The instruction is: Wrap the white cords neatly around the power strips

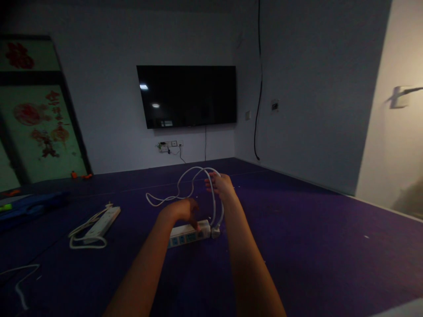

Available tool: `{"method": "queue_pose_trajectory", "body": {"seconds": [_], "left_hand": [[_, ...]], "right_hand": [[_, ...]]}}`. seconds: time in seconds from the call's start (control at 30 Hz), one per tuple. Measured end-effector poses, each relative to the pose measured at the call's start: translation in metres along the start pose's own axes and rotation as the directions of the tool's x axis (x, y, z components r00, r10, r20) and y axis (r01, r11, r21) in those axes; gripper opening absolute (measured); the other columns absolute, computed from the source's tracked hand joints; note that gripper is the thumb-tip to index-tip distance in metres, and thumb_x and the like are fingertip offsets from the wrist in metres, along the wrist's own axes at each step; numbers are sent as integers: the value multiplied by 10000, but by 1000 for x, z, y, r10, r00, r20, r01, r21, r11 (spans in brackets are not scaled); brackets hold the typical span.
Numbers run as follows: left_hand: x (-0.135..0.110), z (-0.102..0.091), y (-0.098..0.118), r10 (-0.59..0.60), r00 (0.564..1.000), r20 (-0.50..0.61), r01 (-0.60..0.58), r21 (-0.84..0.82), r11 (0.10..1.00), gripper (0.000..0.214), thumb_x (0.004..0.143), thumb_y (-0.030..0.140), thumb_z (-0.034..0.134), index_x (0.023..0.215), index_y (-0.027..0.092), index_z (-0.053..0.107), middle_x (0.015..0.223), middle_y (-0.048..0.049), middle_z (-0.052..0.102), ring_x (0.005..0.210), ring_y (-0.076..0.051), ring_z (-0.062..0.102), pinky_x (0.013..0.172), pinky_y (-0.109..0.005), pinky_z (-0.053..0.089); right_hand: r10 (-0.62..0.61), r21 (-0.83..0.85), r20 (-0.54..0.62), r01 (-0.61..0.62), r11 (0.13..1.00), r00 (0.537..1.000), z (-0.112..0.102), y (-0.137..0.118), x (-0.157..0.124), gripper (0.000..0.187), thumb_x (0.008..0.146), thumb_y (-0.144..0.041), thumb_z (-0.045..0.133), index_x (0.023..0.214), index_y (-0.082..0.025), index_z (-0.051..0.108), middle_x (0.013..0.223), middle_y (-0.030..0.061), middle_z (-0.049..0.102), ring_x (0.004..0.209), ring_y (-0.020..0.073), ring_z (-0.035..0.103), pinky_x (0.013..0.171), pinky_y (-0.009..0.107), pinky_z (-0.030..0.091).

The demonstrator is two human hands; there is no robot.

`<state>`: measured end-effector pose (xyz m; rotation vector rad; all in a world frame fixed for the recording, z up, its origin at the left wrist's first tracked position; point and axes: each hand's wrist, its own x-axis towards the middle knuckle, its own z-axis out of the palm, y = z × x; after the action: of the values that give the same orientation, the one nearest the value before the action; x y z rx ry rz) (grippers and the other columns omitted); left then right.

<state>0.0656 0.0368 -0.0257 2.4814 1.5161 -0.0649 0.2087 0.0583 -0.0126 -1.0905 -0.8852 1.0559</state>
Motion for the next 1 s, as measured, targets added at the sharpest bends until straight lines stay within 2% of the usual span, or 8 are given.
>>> {"method": "queue_pose_trajectory", "body": {"seconds": [0.17,0.3,0.43,0.57,0.7,0.8,0.9,1.0], "left_hand": [[20,22,9,-45,992,115,36,77,996,625,341,203,846,947,169,698,990,-134,710,880,-284,652,713,-309,502],[22,27,6,-50,991,128,39,86,996,496,412,161,809,896,160,698,913,-118,722,828,-261,652,687,-304,496],[16,18,-4,-49,992,115,43,59,997,312,464,140,771,766,137,693,854,-125,722,777,-276,653,668,-341,492],[-8,-6,-28,-13,1000,13,14,-27,1000,269,566,214,727,825,164,676,926,-86,716,841,-254,648,691,-320,483],[-46,-32,-59,13,977,-213,-42,-131,990,276,736,287,575,992,193,619,1033,-55,685,916,-187,627,743,-272,471],[-72,-47,-75,-119,809,-576,-68,-292,954,191,730,306,568,856,177,630,848,-58,693,780,-195,639,671,-285,478],[-90,-56,-81,-268,561,-783,-86,-377,922,233,731,325,573,895,170,631,858,-70,690,768,-203,638,670,-304,484],[-99,-60,-83,-389,291,-874,-139,-441,886,287,736,349,569,952,167,624,938,-83,686,808,-214,641,700,-318,495]], "right_hand": [[13,28,28,-14,1000,1000,0,-2,-1,193,929,-189,413,904,-114,589,584,48,659,498,114,621,511,218,524],[26,54,35,-28,998,999,-1,-3,-1,192,931,-196,413,919,-111,584,589,57,661,505,126,633,503,225,524],[9,115,15,-11,993,1000,-4,-2,2,179,916,-176,432,880,-102,591,602,75,662,530,141,648,527,243,540],[-14,186,-120,36,982,993,-13,3,11,172,897,-150,446,816,-108,592,581,55,631,497,117,622,543,231,544],[-27,219,-217,75,973,976,-26,10,24,149,876,-143,459,824,-117,596,593,37,616,508,101,614,553,210,539],[-24,238,-279,94,967,960,-36,15,33,80,837,-160,526,839,-129,600,611,33,627,504,98,609,530,199,527],[-14,246,-347,105,964,938,-47,21,40,56,796,-165,573,839,-138,596,581,14,620,452,85,578,470,180,495],[1,235,-426,110,966,905,-60,27,46,108,735,-128,621,838,-141,591,509,-28,575,380,67,510,400,163,439]]}}
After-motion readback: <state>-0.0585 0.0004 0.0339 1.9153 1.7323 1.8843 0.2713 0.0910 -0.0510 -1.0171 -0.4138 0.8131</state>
